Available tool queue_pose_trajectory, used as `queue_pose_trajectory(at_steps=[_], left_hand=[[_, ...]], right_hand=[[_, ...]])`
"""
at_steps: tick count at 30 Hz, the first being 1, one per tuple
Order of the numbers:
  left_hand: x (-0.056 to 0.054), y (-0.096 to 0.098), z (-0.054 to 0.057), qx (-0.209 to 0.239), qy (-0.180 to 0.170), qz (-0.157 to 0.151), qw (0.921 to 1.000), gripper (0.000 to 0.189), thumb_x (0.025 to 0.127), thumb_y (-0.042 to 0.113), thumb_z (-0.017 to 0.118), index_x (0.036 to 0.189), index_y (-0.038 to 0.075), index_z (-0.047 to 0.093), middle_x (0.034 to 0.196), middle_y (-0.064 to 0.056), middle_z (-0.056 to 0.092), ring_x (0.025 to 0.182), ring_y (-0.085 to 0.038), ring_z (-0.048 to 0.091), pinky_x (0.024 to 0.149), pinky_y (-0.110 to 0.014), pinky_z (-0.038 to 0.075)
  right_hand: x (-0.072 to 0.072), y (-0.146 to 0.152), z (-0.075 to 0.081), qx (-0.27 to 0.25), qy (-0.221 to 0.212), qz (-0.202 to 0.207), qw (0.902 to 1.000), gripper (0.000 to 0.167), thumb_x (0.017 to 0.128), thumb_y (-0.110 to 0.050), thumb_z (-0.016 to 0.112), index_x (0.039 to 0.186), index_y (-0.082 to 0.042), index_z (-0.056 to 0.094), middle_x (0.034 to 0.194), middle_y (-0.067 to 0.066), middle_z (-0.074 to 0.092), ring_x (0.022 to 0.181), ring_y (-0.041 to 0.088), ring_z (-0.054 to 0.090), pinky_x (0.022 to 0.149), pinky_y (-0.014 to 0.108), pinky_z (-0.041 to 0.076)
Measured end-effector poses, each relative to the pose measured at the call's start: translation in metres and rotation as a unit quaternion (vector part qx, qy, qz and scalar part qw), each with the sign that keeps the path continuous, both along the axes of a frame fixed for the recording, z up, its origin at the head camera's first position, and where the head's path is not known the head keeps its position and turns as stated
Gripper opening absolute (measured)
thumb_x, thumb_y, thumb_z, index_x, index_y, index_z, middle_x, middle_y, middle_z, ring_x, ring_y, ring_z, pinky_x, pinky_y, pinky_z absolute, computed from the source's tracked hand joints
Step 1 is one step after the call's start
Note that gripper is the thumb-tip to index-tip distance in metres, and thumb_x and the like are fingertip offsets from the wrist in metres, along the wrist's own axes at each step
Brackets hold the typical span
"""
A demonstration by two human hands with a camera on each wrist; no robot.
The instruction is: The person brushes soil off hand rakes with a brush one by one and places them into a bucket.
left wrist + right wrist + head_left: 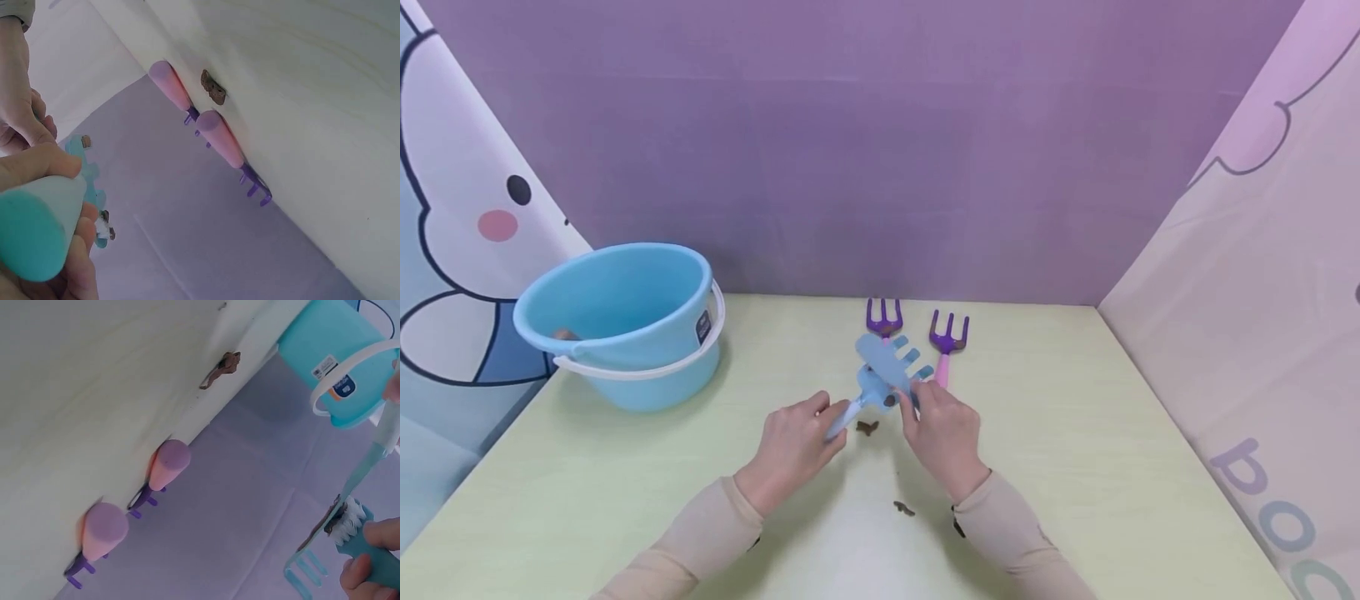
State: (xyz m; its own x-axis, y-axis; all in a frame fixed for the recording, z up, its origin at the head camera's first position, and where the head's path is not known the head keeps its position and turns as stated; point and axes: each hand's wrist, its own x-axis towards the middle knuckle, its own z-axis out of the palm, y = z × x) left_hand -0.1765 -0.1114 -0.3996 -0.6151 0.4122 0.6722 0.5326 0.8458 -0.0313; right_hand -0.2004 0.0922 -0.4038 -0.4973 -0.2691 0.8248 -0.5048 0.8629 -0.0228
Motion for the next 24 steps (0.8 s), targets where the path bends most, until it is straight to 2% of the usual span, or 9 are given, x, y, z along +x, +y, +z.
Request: queue_pose_trajectory(at_steps=[8, 12, 15, 16, 18, 22, 24], left_hand=[[-0.003, -0.001, -0.002, 0.0, 0.024, 0.001, 0.9997, 0.025, 0.065, 0.016, 0.074, 0.089, 0.011, 0.072, 0.062, 0.005, 0.047, 0.042, -0.003, 0.035, 0.035, -0.015, 0.026], [-0.003, -0.001, -0.003, 0.002, 0.017, 0.004, 0.9998, 0.025, 0.065, 0.017, 0.074, 0.09, 0.012, 0.072, 0.062, 0.005, 0.047, 0.042, -0.002, 0.035, 0.036, -0.015, 0.027], [-0.003, -0.001, -0.003, 0.001, 0.008, 0.006, 0.9999, 0.026, 0.066, 0.018, 0.073, 0.091, 0.012, 0.072, 0.062, 0.005, 0.047, 0.042, -0.002, 0.034, 0.036, -0.015, 0.026], [-0.003, -0.001, -0.003, 0.001, 0.005, 0.007, 1.0, 0.026, 0.066, 0.018, 0.073, 0.091, 0.012, 0.072, 0.063, 0.005, 0.048, 0.042, -0.002, 0.033, 0.036, -0.015, 0.026], [-0.003, -0.001, -0.003, 0.0, -0.005, 0.01, 0.9999, 0.026, 0.067, 0.019, 0.073, 0.092, 0.012, 0.072, 0.063, 0.004, 0.048, 0.043, -0.002, 0.033, 0.036, -0.015, 0.026], [-0.003, 0.0, -0.002, 0.006, -0.025, 0.014, 0.9996, 0.027, 0.068, 0.018, 0.072, 0.094, 0.012, 0.071, 0.064, 0.004, 0.05, 0.044, -0.002, 0.033, 0.037, -0.015, 0.026], [-0.003, 0.001, -0.001, 0.009, -0.034, 0.016, 0.9992, 0.027, 0.068, 0.018, 0.072, 0.094, 0.012, 0.071, 0.064, 0.004, 0.05, 0.044, -0.002, 0.033, 0.037, -0.015, 0.027]], right_hand=[[0.002, -0.004, 0.002, 0.012, -0.005, 0.026, 0.9996, 0.02, 0.075, -0.023, 0.074, 0.075, -0.005, 0.065, 0.057, 0.0, 0.058, 0.038, 0.004, 0.037, 0.036, 0.011, 0.02], [0.003, -0.005, 0.005, -0.022, -0.053, 0.034, 0.9978, 0.02, 0.076, -0.023, 0.073, 0.077, -0.004, 0.066, 0.059, 0.002, 0.061, 0.039, 0.004, 0.041, 0.037, 0.012, 0.026], [0.004, -0.004, 0.008, -0.071, -0.109, 0.049, 0.9902, 0.02, 0.077, -0.022, 0.073, 0.079, -0.002, 0.068, 0.063, 0.004, 0.065, 0.041, 0.006, 0.047, 0.039, 0.015, 0.034], [0.004, -0.004, 0.009, -0.091, -0.133, 0.056, 0.9854, 0.02, 0.077, -0.022, 0.073, 0.08, -0.002, 0.068, 0.064, 0.005, 0.066, 0.042, 0.005, 0.048, 0.04, 0.016, 0.036], [0.004, -0.002, 0.011, -0.134, -0.19, 0.074, 0.9697, 0.019, 0.078, -0.021, 0.071, 0.082, -0.002, 0.068, 0.066, 0.005, 0.066, 0.044, 0.004, 0.047, 0.042, 0.018, 0.037], [0.001, 0.002, 0.017, -0.231, -0.293, 0.108, 0.9216, 0.014, 0.081, -0.018, 0.069, 0.084, -0.004, 0.069, 0.065, 0.003, 0.064, 0.047, 0.003, 0.042, 0.043, 0.018, 0.037], [-0.001, 0.005, 0.02, -0.264, -0.309, 0.119, 0.9059, 0.012, 0.081, -0.016, 0.068, 0.084, -0.004, 0.069, 0.065, 0.003, 0.063, 0.048, 0.005, 0.042, 0.042, 0.019, 0.036]])
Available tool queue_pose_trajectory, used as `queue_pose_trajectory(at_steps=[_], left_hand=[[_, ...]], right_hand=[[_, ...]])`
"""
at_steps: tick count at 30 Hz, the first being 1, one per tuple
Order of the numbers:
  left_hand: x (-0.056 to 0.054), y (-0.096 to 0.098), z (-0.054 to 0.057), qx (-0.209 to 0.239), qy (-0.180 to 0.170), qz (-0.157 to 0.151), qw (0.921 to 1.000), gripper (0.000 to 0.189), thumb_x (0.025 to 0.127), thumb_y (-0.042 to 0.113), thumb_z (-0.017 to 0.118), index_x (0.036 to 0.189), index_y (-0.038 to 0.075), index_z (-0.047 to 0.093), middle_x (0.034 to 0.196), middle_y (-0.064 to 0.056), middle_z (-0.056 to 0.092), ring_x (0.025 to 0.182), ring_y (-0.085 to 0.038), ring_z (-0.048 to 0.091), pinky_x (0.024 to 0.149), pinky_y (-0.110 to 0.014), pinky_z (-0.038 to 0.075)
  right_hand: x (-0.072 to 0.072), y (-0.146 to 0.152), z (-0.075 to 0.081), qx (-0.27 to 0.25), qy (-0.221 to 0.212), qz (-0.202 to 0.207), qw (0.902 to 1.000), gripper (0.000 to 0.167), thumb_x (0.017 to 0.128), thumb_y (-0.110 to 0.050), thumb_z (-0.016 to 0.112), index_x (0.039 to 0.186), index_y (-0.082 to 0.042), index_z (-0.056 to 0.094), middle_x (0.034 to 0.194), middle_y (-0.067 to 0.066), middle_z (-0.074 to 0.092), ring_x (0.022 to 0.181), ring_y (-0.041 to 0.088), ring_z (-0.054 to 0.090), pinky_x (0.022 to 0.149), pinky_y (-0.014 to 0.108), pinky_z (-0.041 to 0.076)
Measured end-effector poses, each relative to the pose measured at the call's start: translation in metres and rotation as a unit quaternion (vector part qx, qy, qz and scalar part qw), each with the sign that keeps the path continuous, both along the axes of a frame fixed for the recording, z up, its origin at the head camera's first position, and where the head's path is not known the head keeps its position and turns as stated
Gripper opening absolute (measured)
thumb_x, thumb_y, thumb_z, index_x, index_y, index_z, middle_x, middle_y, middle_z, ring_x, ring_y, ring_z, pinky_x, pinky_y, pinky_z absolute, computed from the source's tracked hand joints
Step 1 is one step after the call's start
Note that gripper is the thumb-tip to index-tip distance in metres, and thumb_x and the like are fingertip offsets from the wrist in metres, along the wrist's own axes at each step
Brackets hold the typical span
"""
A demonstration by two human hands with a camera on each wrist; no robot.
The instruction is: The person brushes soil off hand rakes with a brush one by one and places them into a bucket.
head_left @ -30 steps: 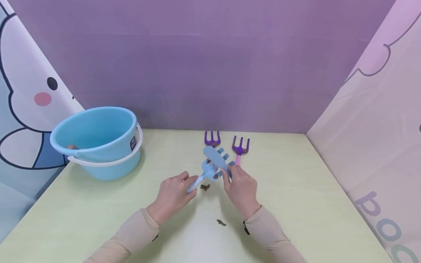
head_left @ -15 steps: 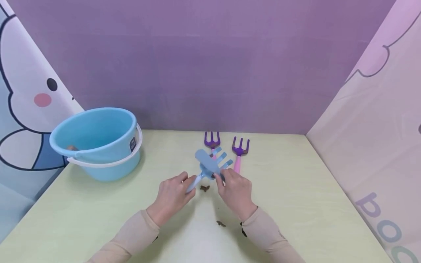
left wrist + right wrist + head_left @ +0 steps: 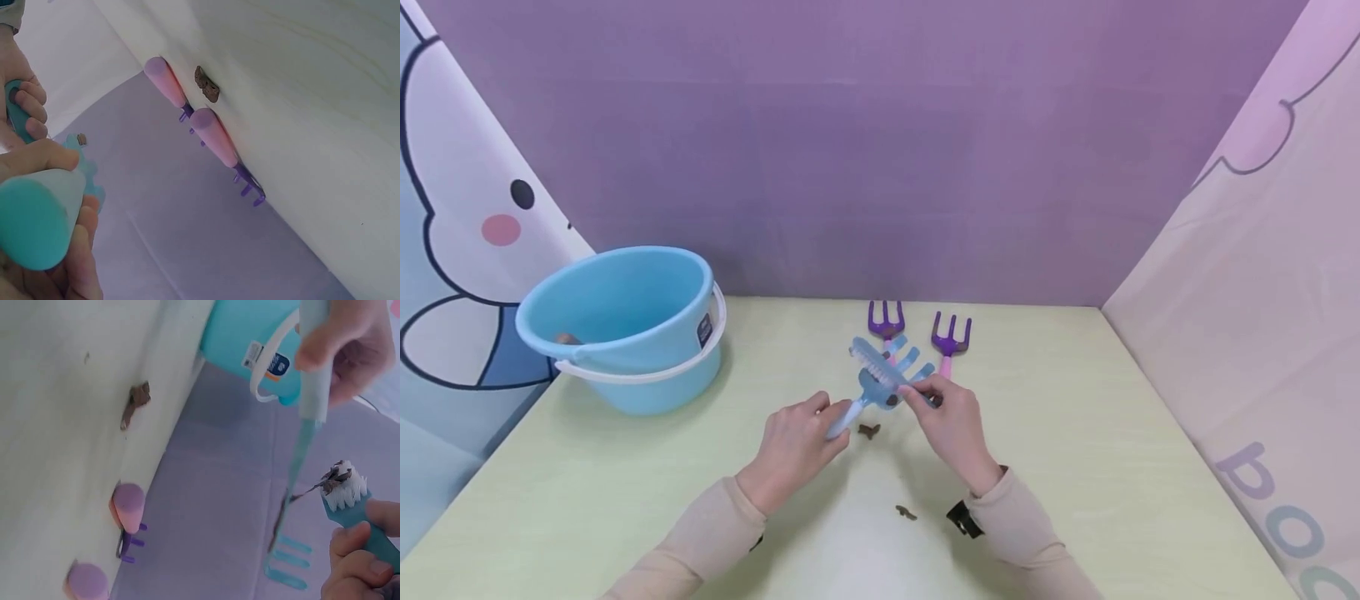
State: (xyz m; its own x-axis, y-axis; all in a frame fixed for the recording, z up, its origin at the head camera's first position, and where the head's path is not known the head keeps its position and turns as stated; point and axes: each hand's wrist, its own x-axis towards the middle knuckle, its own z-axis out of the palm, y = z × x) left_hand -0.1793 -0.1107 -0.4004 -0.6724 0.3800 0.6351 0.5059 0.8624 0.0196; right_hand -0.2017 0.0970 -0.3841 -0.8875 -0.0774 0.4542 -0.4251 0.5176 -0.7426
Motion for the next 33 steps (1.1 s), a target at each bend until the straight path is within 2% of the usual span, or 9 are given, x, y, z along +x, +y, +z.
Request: queue_pose_trajectory(at_steps=[2, 6, 13, 16, 20, 22, 24, 28, 33], left_hand=[[0.0, 0.0, 0.0, 0.002, -0.006, 0.002, 1.0, 0.027, 0.069, 0.018, 0.072, 0.095, 0.013, 0.071, 0.064, 0.004, 0.05, 0.044, -0.002, 0.034, 0.037, -0.015, 0.026], [0.001, 0.0, 0.0, 0.0, -0.016, 0.009, 0.9998, 0.027, 0.069, 0.019, 0.072, 0.095, 0.014, 0.071, 0.064, 0.004, 0.05, 0.043, -0.003, 0.033, 0.037, -0.015, 0.026], [0.002, 0.0, 0.0, -0.003, -0.02, 0.012, 0.9997, 0.026, 0.069, 0.02, 0.072, 0.095, 0.014, 0.071, 0.064, 0.005, 0.05, 0.043, -0.003, 0.032, 0.037, -0.015, 0.025], [0.002, 0.0, -0.001, -0.001, -0.02, 0.011, 0.9997, 0.026, 0.069, 0.02, 0.072, 0.095, 0.015, 0.071, 0.064, 0.005, 0.05, 0.043, -0.003, 0.033, 0.038, -0.015, 0.026], [0.002, 0.0, -0.001, -0.001, -0.01, 0.008, 0.9999, 0.026, 0.069, 0.02, 0.072, 0.095, 0.014, 0.072, 0.064, 0.005, 0.05, 0.043, -0.002, 0.032, 0.037, -0.015, 0.025], [0.003, 0.0, -0.001, -0.005, 0.008, 0.002, 1.0, 0.026, 0.069, 0.019, 0.072, 0.094, 0.013, 0.072, 0.063, 0.005, 0.049, 0.043, -0.002, 0.031, 0.037, -0.014, 0.023], [0.003, -0.001, -0.002, -0.009, 0.033, -0.004, 0.9994, 0.026, 0.067, 0.018, 0.072, 0.092, 0.013, 0.073, 0.063, 0.005, 0.049, 0.043, -0.002, 0.031, 0.037, -0.013, 0.021], [0.002, -0.002, -0.003, -0.01, 0.075, -0.014, 0.997, 0.025, 0.065, 0.016, 0.074, 0.09, 0.012, 0.074, 0.062, 0.004, 0.048, 0.043, -0.002, 0.033, 0.037, -0.012, 0.019], [0.002, -0.003, -0.005, -0.019, 0.081, -0.016, 0.9964, 0.025, 0.065, 0.016, 0.073, 0.09, 0.012, 0.074, 0.062, 0.004, 0.048, 0.043, -0.003, 0.033, 0.037, -0.013, 0.021]], right_hand=[[-0.001, 0.002, 0.002, -0.003, 0.011, -0.011, 0.9999, 0.013, 0.081, -0.016, 0.068, 0.084, -0.003, 0.068, 0.064, 0.004, 0.062, 0.048, 0.005, 0.042, 0.043, 0.019, 0.036], [-0.003, 0.006, 0.001, 0.06, 0.076, -0.056, 0.9937, 0.018, 0.08, -0.018, 0.07, 0.084, -0.001, 0.067, 0.064, 0.006, 0.064, 0.044, 0.002, 0.036, 0.041, 0.018, 0.03], [-0.004, 0.008, -0.003, 0.156, 0.19, -0.11, 0.9631, 0.024, 0.078, -0.02, 0.072, 0.084, 0.002, 0.065, 0.066, 0.009, 0.066, 0.043, 0.005, 0.044, 0.038, 0.017, 0.031], [-0.005, 0.009, -0.006, 0.204, 0.233, -0.126, 0.9424, 0.026, 0.077, -0.021, 0.073, 0.085, 0.002, 0.064, 0.064, 0.008, 0.065, 0.042, 0.008, 0.048, 0.037, 0.017, 0.033], [-0.005, 0.009, -0.011, 0.275, 0.291, -0.141, 0.9054, 0.026, 0.077, -0.023, 0.072, 0.084, 0.001, 0.064, 0.06, 0.005, 0.06, 0.04, 0.011, 0.046, 0.034, 0.019, 0.03], [-0.005, 0.009, -0.014, 0.293, 0.305, -0.143, 0.8947, 0.026, 0.077, -0.023, 0.071, 0.083, 0.0, 0.064, 0.059, 0.004, 0.058, 0.04, 0.011, 0.044, 0.034, 0.019, 0.029], [-0.005, 0.009, -0.015, 0.294, 0.307, -0.139, 0.8944, 0.024, 0.077, -0.023, 0.07, 0.082, 0.0, 0.064, 0.058, 0.004, 0.057, 0.039, 0.01, 0.042, 0.034, 0.018, 0.027], [-0.004, 0.008, -0.014, 0.27, 0.281, -0.127, 0.912, 0.022, 0.078, -0.022, 0.07, 0.081, 0.0, 0.065, 0.057, 0.003, 0.057, 0.038, 0.005, 0.033, 0.034, 0.015, 0.023], [-0.002, 0.005, -0.012, 0.25, 0.245, -0.116, 0.9294, 0.02, 0.078, -0.021, 0.071, 0.08, -0.002, 0.067, 0.058, 0.004, 0.061, 0.037, 0.005, 0.034, 0.035, 0.016, 0.024]])
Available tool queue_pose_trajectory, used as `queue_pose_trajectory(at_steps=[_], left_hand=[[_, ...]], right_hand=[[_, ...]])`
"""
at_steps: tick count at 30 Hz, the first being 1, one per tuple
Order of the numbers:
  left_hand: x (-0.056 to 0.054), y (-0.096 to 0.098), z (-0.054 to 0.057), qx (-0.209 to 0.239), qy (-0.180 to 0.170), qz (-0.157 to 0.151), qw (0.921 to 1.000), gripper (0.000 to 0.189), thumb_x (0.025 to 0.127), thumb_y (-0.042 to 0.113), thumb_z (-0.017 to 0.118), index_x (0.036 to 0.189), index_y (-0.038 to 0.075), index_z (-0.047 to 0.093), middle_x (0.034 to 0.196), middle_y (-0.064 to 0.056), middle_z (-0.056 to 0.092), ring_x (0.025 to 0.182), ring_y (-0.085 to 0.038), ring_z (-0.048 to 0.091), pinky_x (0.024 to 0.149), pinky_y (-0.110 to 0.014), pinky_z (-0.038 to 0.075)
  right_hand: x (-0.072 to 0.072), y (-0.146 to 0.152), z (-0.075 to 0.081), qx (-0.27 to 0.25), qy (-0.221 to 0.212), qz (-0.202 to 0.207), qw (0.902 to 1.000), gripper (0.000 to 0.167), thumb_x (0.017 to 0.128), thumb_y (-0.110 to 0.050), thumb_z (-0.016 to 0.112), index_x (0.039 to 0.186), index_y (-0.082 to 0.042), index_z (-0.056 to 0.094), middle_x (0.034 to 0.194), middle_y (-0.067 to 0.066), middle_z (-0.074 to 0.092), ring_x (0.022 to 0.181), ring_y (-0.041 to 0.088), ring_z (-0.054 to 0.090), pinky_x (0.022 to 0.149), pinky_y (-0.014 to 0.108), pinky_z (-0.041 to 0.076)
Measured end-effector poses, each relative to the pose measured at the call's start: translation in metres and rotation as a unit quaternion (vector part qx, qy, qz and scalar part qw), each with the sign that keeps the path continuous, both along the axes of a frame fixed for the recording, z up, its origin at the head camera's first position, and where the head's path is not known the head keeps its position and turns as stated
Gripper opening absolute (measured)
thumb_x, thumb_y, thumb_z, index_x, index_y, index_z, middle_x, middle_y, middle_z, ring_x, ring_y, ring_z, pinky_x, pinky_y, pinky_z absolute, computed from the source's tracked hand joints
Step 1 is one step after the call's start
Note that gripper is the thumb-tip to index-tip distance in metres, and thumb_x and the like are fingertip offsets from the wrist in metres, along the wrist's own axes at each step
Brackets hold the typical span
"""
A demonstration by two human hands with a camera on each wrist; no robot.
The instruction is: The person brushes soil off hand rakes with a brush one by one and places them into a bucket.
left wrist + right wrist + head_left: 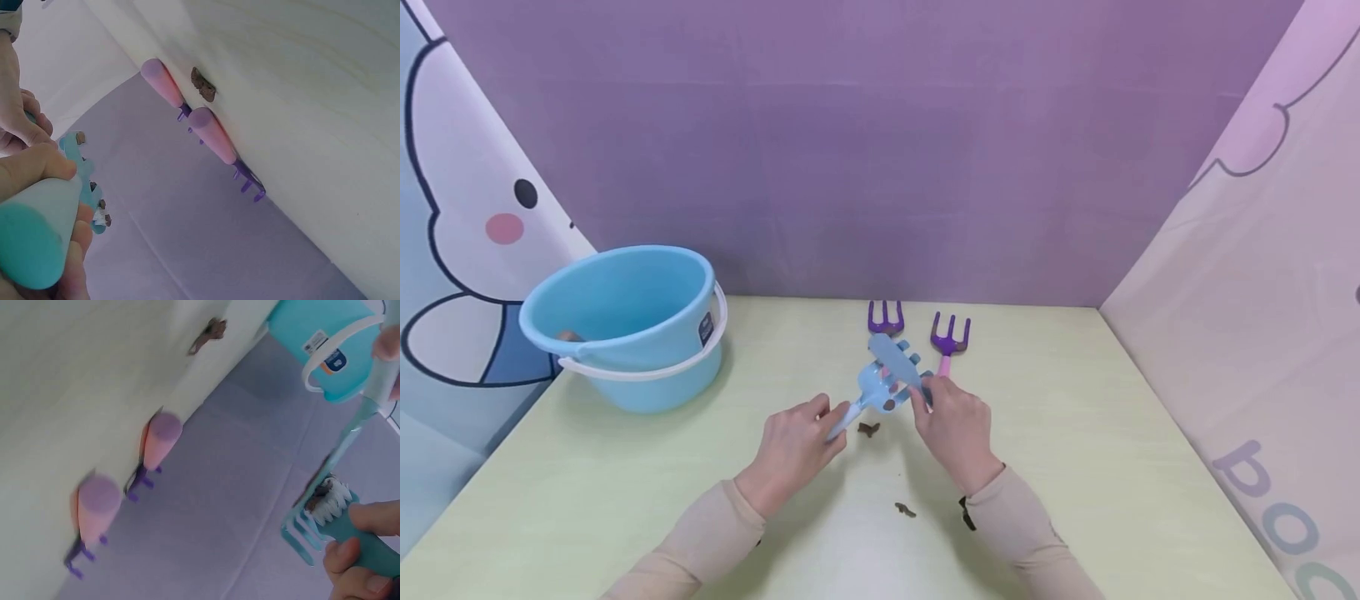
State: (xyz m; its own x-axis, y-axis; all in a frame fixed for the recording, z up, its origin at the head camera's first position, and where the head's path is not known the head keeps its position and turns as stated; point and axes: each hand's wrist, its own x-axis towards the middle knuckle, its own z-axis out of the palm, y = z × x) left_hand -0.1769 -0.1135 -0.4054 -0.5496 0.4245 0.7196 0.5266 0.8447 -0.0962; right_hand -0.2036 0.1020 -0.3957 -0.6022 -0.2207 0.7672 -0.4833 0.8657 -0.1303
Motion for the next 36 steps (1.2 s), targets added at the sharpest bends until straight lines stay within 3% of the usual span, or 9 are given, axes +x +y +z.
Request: queue_pose_trajectory(at_steps=[4, 11, 15, 19, 21, 25, 28, 32, 36], left_hand=[[0.001, -0.001, -0.001, -0.01, -0.007, 0.004, 0.9999, 0.025, 0.065, 0.016, 0.073, 0.09, 0.012, 0.074, 0.062, 0.004, 0.048, 0.043, -0.002, 0.033, 0.036, -0.014, 0.022], [0.0, -0.003, -0.004, -0.013, 0.002, 0.003, 0.9999, 0.025, 0.064, 0.014, 0.073, 0.088, 0.011, 0.073, 0.061, 0.004, 0.046, 0.042, -0.003, 0.034, 0.036, -0.014, 0.022], [-0.001, -0.005, -0.006, -0.02, 0.011, 0.003, 0.9997, 0.025, 0.063, 0.015, 0.073, 0.088, 0.012, 0.073, 0.062, 0.004, 0.046, 0.043, -0.004, 0.036, 0.035, -0.015, 0.023], [-0.001, -0.005, -0.005, -0.022, 0.007, 0.005, 0.9997, 0.026, 0.064, 0.015, 0.073, 0.09, 0.012, 0.073, 0.062, 0.004, 0.047, 0.043, -0.005, 0.036, 0.035, -0.016, 0.024], [-0.001, -0.005, -0.004, -0.02, -0.002, 0.006, 0.9998, 0.026, 0.065, 0.016, 0.073, 0.091, 0.012, 0.073, 0.063, 0.004, 0.048, 0.044, -0.005, 0.036, 0.035, -0.016, 0.024], [-0.001, -0.004, -0.002, -0.014, -0.022, 0.008, 0.9996, 0.027, 0.067, 0.017, 0.073, 0.093, 0.012, 0.073, 0.063, 0.003, 0.05, 0.044, -0.004, 0.035, 0.035, -0.016, 0.026], [-0.001, -0.004, -0.001, -0.01, -0.032, 0.01, 0.9994, 0.026, 0.067, 0.017, 0.073, 0.092, 0.013, 0.073, 0.063, 0.003, 0.05, 0.043, -0.003, 0.035, 0.035, -0.016, 0.026], [-0.001, -0.005, -0.001, -0.006, -0.043, 0.013, 0.999, 0.024, 0.067, 0.018, 0.072, 0.091, 0.013, 0.073, 0.062, 0.004, 0.049, 0.042, -0.003, 0.033, 0.036, -0.016, 0.025], [0.0, -0.006, 0.001, -0.002, -0.057, 0.016, 0.9982, 0.025, 0.067, 0.018, 0.071, 0.092, 0.013, 0.073, 0.062, 0.003, 0.05, 0.042, -0.002, 0.033, 0.036, -0.016, 0.026]], right_hand=[[0.001, -0.003, -0.002, 0.009, -0.017, 0.008, 0.9998, 0.018, 0.076, -0.022, 0.073, 0.076, -0.005, 0.067, 0.058, 0.002, 0.061, 0.038, 0.005, 0.037, 0.035, 0.017, 0.026], [0.004, -0.007, 0.005, 0.082, -0.016, 0.021, 0.9963, 0.021, 0.077, -0.025, 0.072, 0.071, -0.009, 0.061, 0.056, -0.003, 0.054, 0.038, 0.005, 0.031, 0.035, 0.017, 0.023], [0.002, -0.006, 0.011, 0.08, -0.052, 0.037, 0.9948, 0.019, 0.077, -0.026, 0.072, 0.074, -0.009, 0.065, 0.058, -0.003, 0.057, 0.038, 0.005, 0.033, 0.035, 0.018, 0.025], [-0.001, -0.004, 0.013, 0.032, -0.119, 0.071, 0.9898, 0.016, 0.077, -0.024, 0.072, 0.077, -0.009, 0.067, 0.06, -0.003, 0.06, 0.041, 0.003, 0.032, 0.036, 0.017, 0.025], [-0.002, -0.002, 0.013, -0.006, -0.168, 0.089, 0.9818, 0.015, 0.079, -0.023, 0.071, 0.08, -0.008, 0.068, 0.059, -0.004, 0.059, 0.042, 0.002, 0.031, 0.038, 0.017, 0.025], [-0.003, -0.001, 0.015, -0.091, -0.273, 0.112, 0.951, 0.014, 0.082, -0.022, 0.068, 0.084, -0.009, 0.069, 0.061, -0.005, 0.059, 0.045, 0.004, 0.035, 0.042, 0.019, 0.029], [-0.002, -0.001, 0.017, -0.143, -0.32, 0.115, 0.9293, 0.013, 0.083, -0.022, 0.066, 0.085, -0.01, 0.069, 0.065, -0.005, 0.061, 0.047, 0.006, 0.039, 0.043, 0.02, 0.032], [-0.003, 0.001, 0.017, -0.177, -0.318, 0.095, 0.9265, 0.016, 0.084, -0.023, 0.065, 0.087, -0.007, 0.069, 0.067, -0.001, 0.061, 0.047, 0.008, 0.039, 0.042, 0.021, 0.032], [-0.004, 0.004, 0.016, -0.184, -0.296, 0.078, 0.9339, 0.02, 0.083, -0.024, 0.066, 0.089, -0.005, 0.068, 0.066, 0.001, 0.061, 0.046, 0.008, 0.039, 0.042, 0.021, 0.031]])
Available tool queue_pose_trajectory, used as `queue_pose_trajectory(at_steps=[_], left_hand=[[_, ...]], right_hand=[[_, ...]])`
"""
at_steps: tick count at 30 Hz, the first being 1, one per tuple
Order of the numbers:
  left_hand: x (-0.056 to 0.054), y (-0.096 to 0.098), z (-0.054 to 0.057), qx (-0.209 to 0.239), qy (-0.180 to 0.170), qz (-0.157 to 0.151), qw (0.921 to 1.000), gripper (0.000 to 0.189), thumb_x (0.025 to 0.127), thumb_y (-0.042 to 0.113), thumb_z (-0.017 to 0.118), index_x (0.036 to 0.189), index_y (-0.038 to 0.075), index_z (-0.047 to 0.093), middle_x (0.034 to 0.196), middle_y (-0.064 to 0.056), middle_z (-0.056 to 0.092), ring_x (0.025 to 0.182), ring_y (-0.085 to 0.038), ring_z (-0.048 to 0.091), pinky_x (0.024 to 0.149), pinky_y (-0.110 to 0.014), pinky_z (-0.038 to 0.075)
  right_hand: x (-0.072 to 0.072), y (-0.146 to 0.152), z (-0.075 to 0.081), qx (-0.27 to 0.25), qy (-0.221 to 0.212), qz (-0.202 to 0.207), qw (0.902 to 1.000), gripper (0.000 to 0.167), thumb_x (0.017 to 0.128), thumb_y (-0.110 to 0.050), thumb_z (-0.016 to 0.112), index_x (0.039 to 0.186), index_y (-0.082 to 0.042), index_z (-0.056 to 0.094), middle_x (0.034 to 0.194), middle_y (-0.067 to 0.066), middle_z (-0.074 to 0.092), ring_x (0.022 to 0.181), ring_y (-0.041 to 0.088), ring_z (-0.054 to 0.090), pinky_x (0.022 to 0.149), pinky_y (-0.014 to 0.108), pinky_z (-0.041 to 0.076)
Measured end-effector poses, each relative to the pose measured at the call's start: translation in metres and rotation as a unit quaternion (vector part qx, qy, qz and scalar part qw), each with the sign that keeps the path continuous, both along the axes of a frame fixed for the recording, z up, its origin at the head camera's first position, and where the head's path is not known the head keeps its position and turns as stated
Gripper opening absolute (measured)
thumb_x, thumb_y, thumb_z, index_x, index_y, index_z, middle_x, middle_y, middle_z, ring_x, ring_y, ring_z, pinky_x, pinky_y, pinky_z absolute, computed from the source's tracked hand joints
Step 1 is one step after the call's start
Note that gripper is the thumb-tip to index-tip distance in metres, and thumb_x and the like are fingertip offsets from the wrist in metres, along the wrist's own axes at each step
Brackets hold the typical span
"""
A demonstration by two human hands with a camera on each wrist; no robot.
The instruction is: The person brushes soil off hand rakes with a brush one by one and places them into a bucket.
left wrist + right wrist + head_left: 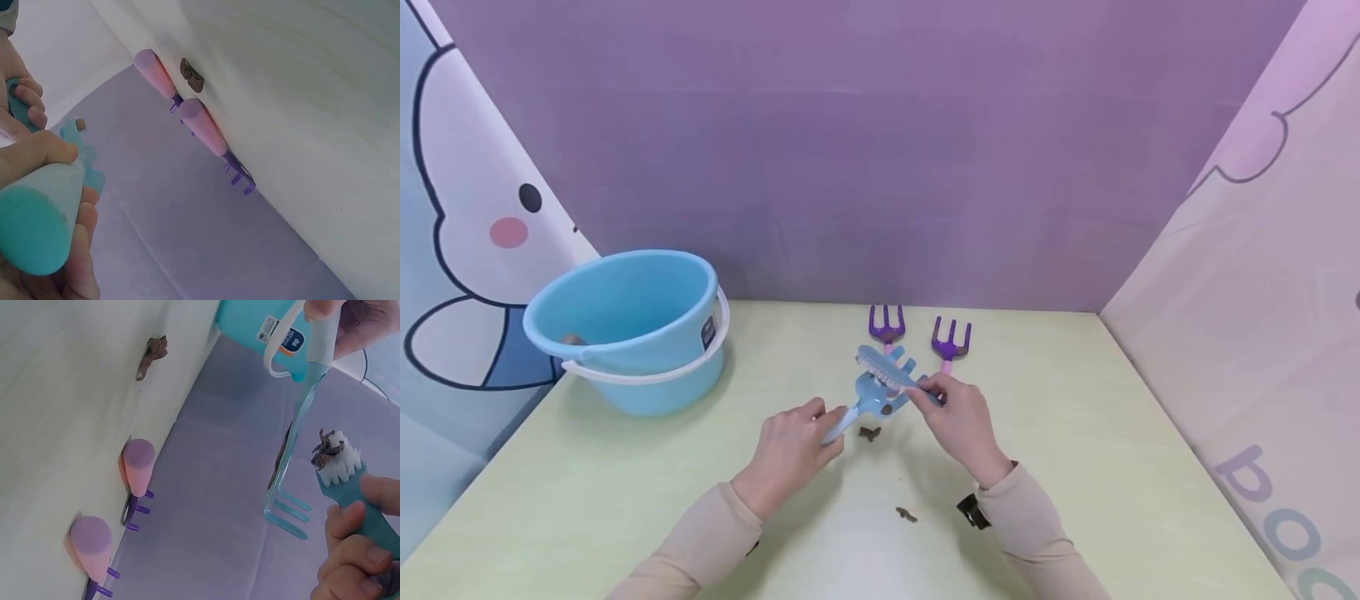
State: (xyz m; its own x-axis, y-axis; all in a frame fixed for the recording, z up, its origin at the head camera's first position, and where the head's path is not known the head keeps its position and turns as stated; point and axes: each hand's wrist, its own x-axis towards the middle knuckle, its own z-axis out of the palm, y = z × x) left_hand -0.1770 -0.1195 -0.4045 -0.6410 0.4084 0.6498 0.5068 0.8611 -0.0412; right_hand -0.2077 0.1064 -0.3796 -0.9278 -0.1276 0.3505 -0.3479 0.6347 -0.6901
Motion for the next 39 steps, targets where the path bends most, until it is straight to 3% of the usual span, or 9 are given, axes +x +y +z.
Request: queue_pose_trajectory(at_steps=[4, 7, 13, 16, 21, 27, 32, 35, 39], left_hand=[[0.0, -0.001, 0.001, 0.0, -0.005, 0.001, 1.0, 0.025, 0.068, 0.018, 0.071, 0.092, 0.013, 0.073, 0.063, 0.003, 0.05, 0.043, -0.002, 0.032, 0.036, -0.016, 0.026], [0.001, 0.0, 0.001, -0.003, 0.002, -0.001, 1.0, 0.025, 0.068, 0.019, 0.071, 0.092, 0.014, 0.072, 0.063, 0.003, 0.05, 0.042, -0.002, 0.031, 0.036, -0.016, 0.024], [0.002, 0.002, 0.001, -0.001, 0.012, -0.01, 0.9999, 0.025, 0.067, 0.019, 0.072, 0.092, 0.014, 0.073, 0.063, 0.005, 0.05, 0.042, -0.001, 0.03, 0.036, -0.014, 0.022], [0.002, 0.003, 0.002, -0.001, 0.016, -0.011, 0.9998, 0.025, 0.067, 0.018, 0.072, 0.091, 0.014, 0.073, 0.063, 0.005, 0.05, 0.043, -0.001, 0.03, 0.036, -0.013, 0.021], [0.002, 0.003, 0.003, 0.001, 0.018, -0.011, 0.9998, 0.024, 0.067, 0.017, 0.072, 0.09, 0.013, 0.073, 0.062, 0.005, 0.049, 0.042, -0.001, 0.029, 0.036, -0.013, 0.02], [0.002, 0.002, 0.005, 0.002, 0.012, -0.014, 0.9998, 0.023, 0.068, 0.016, 0.071, 0.09, 0.013, 0.073, 0.062, 0.004, 0.048, 0.042, -0.002, 0.029, 0.036, -0.014, 0.021], [0.003, 0.002, 0.004, 0.001, -0.006, -0.012, 0.9999, 0.023, 0.068, 0.018, 0.071, 0.091, 0.014, 0.073, 0.062, 0.005, 0.047, 0.042, -0.001, 0.028, 0.037, -0.014, 0.02], [0.003, 0.002, 0.003, 0.0, -0.015, -0.011, 0.9998, 0.023, 0.069, 0.019, 0.071, 0.091, 0.014, 0.073, 0.062, 0.005, 0.047, 0.043, -0.001, 0.028, 0.037, -0.014, 0.02], [0.003, 0.003, 0.003, 0.001, -0.022, -0.01, 0.9997, 0.023, 0.069, 0.019, 0.071, 0.092, 0.014, 0.072, 0.062, 0.005, 0.048, 0.043, -0.001, 0.029, 0.038, -0.014, 0.021]], right_hand=[[0.0, 0.001, -0.003, 0.026, 0.04, -0.018, 0.9987, 0.021, 0.082, -0.024, 0.067, 0.088, -0.004, 0.068, 0.065, 0.002, 0.061, 0.045, 0.006, 0.038, 0.042, 0.021, 0.03], [0.0, 0.001, -0.007, 0.068, 0.103, -0.032, 0.9918, 0.021, 0.08, -0.023, 0.069, 0.087, -0.003, 0.068, 0.065, 0.003, 0.063, 0.044, 0.005, 0.037, 0.04, 0.02, 0.029], [-0.003, 0.001, -0.017, 0.157, 0.244, -0.05, 0.9557, 0.023, 0.076, -0.022, 0.074, 0.085, -0.002, 0.067, 0.07, 0.007, 0.067, 0.046, 0.009, 0.053, 0.04, 0.02, 0.039], [-0.003, 0.002, -0.019, 0.168, 0.274, -0.047, 0.9458, 0.021, 0.075, -0.021, 0.074, 0.083, -0.003, 0.067, 0.067, 0.006, 0.067, 0.043, 0.009, 0.053, 0.038, 0.02, 0.038], [-0.001, 0.0, -0.019, 0.164, 0.282, -0.023, 0.9451, 0.019, 0.075, -0.021, 0.074, 0.079, -0.005, 0.067, 0.064, 0.003, 0.065, 0.042, 0.006, 0.048, 0.038, 0.017, 0.035], [0.002, -0.002, -0.018, 0.138, 0.235, 0.006, 0.9621, 0.016, 0.075, -0.019, 0.074, 0.078, -0.005, 0.068, 0.06, 0.001, 0.063, 0.042, 0.002, 0.038, 0.038, 0.015, 0.029], [0.001, -0.003, -0.013, 0.064, 0.073, 0.027, 0.9949, 0.016, 0.08, -0.021, 0.07, 0.083, -0.006, 0.069, 0.06, -0.001, 0.059, 0.043, 0.003, 0.035, 0.04, 0.018, 0.028], [0.0, -0.002, -0.012, 0.021, -0.011, 0.024, 0.9994, 0.016, 0.083, -0.023, 0.067, 0.085, -0.008, 0.069, 0.062, -0.002, 0.057, 0.045, 0.007, 0.037, 0.042, 0.02, 0.031], [0.0, -0.002, -0.011, -0.005, -0.039, 0.018, 0.9991, 0.016, 0.083, -0.024, 0.066, 0.085, -0.008, 0.068, 0.063, -0.001, 0.058, 0.047, 0.009, 0.039, 0.043, 0.021, 0.033]])
